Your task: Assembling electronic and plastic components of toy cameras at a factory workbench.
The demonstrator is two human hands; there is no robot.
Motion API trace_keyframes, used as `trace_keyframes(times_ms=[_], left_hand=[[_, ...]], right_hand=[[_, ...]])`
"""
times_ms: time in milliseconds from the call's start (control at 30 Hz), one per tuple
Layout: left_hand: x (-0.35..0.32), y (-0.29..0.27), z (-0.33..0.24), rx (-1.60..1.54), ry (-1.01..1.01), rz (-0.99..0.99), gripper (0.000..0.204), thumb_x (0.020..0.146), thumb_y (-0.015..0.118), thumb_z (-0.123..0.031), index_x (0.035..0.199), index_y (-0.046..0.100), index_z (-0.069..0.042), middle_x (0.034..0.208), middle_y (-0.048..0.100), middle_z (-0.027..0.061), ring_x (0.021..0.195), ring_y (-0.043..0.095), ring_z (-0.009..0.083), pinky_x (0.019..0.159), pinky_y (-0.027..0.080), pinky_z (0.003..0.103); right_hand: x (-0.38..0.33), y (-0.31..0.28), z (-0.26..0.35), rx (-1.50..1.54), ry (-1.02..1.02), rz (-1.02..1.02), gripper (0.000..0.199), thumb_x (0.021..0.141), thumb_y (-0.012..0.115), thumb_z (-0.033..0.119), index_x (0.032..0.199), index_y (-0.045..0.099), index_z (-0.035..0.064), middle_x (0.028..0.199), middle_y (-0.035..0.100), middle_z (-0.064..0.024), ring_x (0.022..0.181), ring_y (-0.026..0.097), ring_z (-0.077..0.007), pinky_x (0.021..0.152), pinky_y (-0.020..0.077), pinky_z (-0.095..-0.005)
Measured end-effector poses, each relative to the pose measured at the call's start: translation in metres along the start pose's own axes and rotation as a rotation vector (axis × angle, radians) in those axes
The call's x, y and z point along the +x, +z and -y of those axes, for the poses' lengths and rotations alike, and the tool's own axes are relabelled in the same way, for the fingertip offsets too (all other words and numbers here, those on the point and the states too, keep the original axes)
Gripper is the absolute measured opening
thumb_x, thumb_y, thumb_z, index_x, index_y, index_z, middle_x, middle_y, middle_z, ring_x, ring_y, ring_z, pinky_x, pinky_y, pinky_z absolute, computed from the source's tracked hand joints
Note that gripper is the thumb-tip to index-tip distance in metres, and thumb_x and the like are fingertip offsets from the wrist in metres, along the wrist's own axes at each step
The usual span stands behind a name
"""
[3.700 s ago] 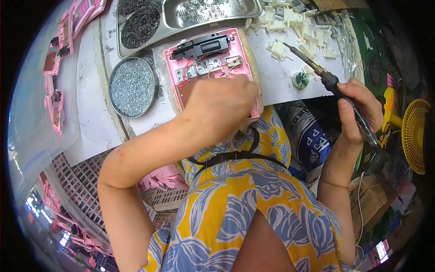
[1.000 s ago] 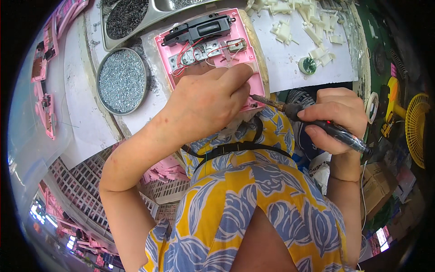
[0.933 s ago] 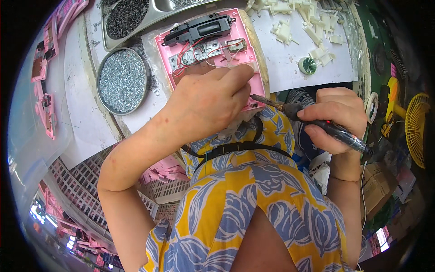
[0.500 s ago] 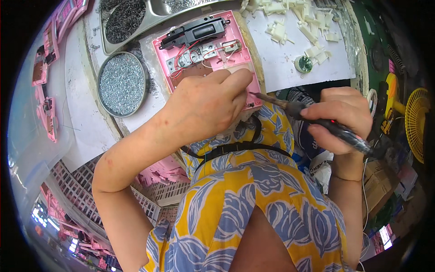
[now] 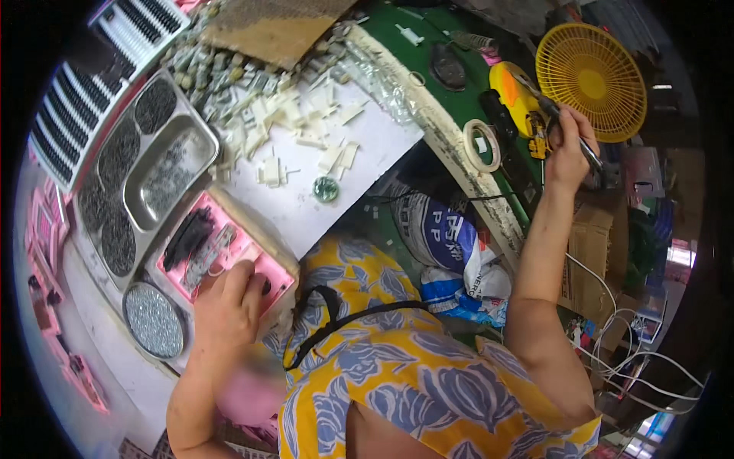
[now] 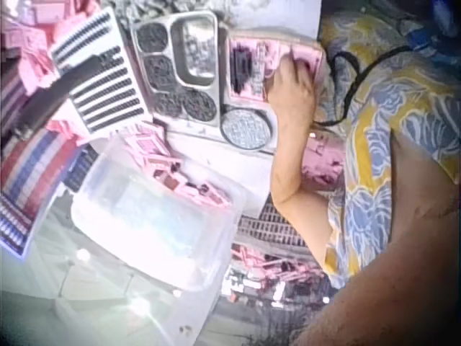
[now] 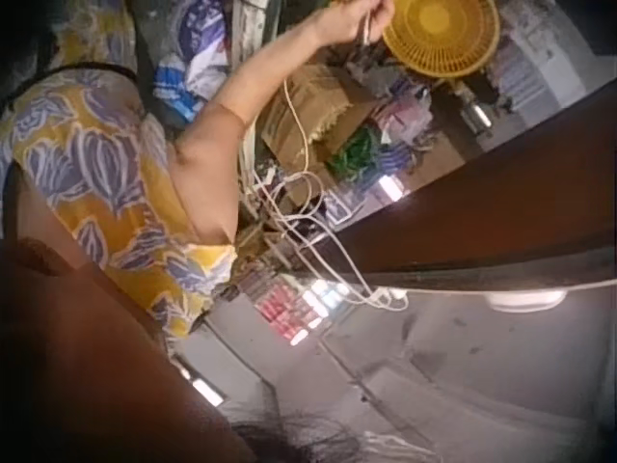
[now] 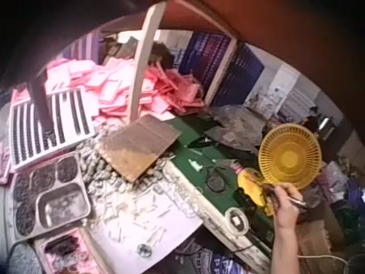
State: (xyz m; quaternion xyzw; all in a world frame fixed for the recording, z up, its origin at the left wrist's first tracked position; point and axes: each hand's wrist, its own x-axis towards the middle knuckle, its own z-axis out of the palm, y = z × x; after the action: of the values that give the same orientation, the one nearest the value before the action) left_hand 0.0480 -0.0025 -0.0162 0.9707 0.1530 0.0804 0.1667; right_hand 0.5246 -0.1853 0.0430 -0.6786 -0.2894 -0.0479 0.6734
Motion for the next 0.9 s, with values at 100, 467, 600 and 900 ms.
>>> trace_keyframes(times_ms=[100,467,600,900], left_hand=[[0.004,-0.004,-0.002,0.020,-0.010,0.023,0.022,0.084,0.060,-0.012,0.101,0.068,-0.001,0.110,0.061,0.0102,0.088,0.065,0.0251,0.070,0.053,0.038],[-0.012,0.003,0.007,-0.245,-0.133,-0.135,0.036,0.075,0.075,-0.002,0.110,0.066,-0.005,0.106,0.059,0.0099,0.080,0.065,0.0254,0.063,0.053,0.034],[-0.022,-0.007,0.002,-0.417,-0.380,-0.261,0.021,0.082,0.074,-0.010,0.101,0.066,-0.006,0.101,0.061,0.0085,0.078,0.067,0.0276,0.065,0.055,0.037],[-0.014,0.020,-0.008,-0.227,-0.362,-0.365,0.017,0.080,0.073,-0.007,0.097,0.067,-0.006,0.086,0.063,0.0088,0.074,0.064,0.0280,0.062,0.054,0.037]], right_hand=[[0.015,0.015,-0.010,0.028,-0.053,-0.057,0.010,0.090,0.070,0.003,0.097,0.072,-0.0038,0.075,0.061,0.0023,0.059,0.046,-0.0026,0.053,0.0308,-0.0191],[0.048,0.011,-0.119,0.495,0.521,0.299,0.032,0.103,0.055,0.027,0.124,0.060,0.0027,0.122,0.065,-0.0210,0.083,0.064,-0.0190,0.062,0.0491,-0.0257],[-0.041,0.049,-0.055,0.720,0.724,0.493,0.042,0.100,0.058,0.020,0.134,0.053,-0.0029,0.088,0.057,-0.0075,0.065,0.045,-0.0103,0.057,0.0384,-0.0235],[-0.202,0.186,0.060,-0.020,-0.571,1.326,0.031,0.067,0.081,0.018,0.097,0.075,0.0147,0.130,0.062,-0.0095,0.126,0.046,-0.0359,0.105,0.0385,-0.0476]])
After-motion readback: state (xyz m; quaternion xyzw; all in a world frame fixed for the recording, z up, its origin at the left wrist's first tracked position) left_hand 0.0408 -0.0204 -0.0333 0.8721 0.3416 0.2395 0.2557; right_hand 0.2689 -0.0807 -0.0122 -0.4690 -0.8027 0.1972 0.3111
